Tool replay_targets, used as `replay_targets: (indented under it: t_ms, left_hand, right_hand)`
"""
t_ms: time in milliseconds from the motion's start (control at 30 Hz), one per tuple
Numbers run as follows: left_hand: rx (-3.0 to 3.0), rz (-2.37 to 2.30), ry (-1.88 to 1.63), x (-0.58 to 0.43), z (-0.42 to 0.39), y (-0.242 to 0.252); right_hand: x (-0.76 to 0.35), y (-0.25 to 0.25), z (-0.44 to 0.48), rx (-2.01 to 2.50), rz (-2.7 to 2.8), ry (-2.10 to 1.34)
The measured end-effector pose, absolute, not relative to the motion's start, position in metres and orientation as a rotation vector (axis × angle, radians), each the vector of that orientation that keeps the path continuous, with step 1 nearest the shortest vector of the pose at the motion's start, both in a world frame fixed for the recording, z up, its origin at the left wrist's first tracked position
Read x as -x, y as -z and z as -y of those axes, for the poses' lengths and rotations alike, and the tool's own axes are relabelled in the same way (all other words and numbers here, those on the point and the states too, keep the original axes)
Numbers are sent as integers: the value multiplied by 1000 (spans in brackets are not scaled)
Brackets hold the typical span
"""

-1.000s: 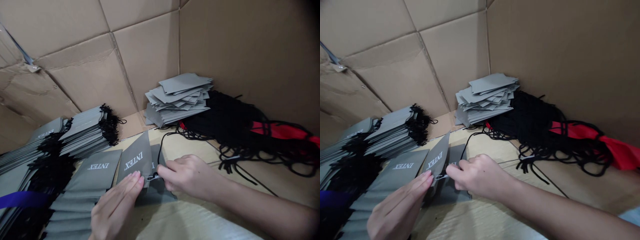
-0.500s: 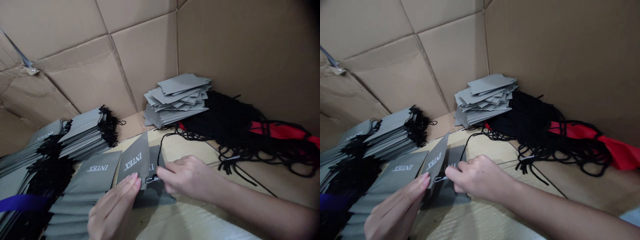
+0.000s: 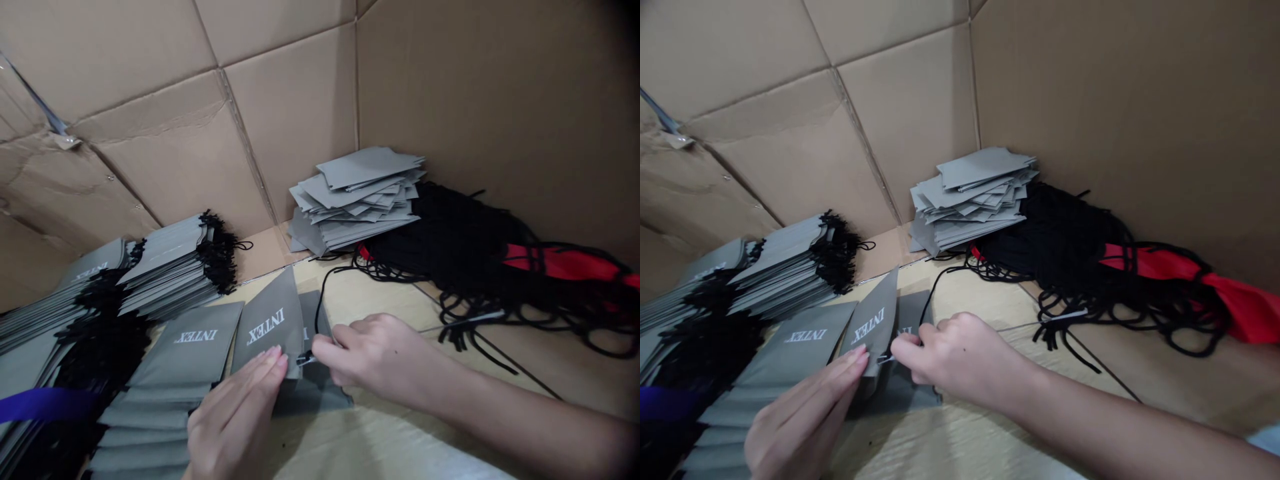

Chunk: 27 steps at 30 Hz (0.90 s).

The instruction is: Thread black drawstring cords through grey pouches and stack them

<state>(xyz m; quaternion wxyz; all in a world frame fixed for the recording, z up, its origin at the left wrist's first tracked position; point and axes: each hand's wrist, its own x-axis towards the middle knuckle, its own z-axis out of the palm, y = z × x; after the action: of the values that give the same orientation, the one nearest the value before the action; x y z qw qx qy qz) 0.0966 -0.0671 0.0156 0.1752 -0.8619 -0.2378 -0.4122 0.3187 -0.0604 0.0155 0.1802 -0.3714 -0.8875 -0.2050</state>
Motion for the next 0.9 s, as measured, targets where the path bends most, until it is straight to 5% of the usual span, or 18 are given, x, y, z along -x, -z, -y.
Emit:
replay_targets:
  t_ms: [700, 900]
  left_hand:
    - [2438, 829, 933, -112, 54, 6]
    - [2413, 875, 929, -115, 54, 13]
  right_hand:
    - [-314, -20, 61, 1082, 2552, 172]
    - [-312, -11, 58, 978, 2567, 359]
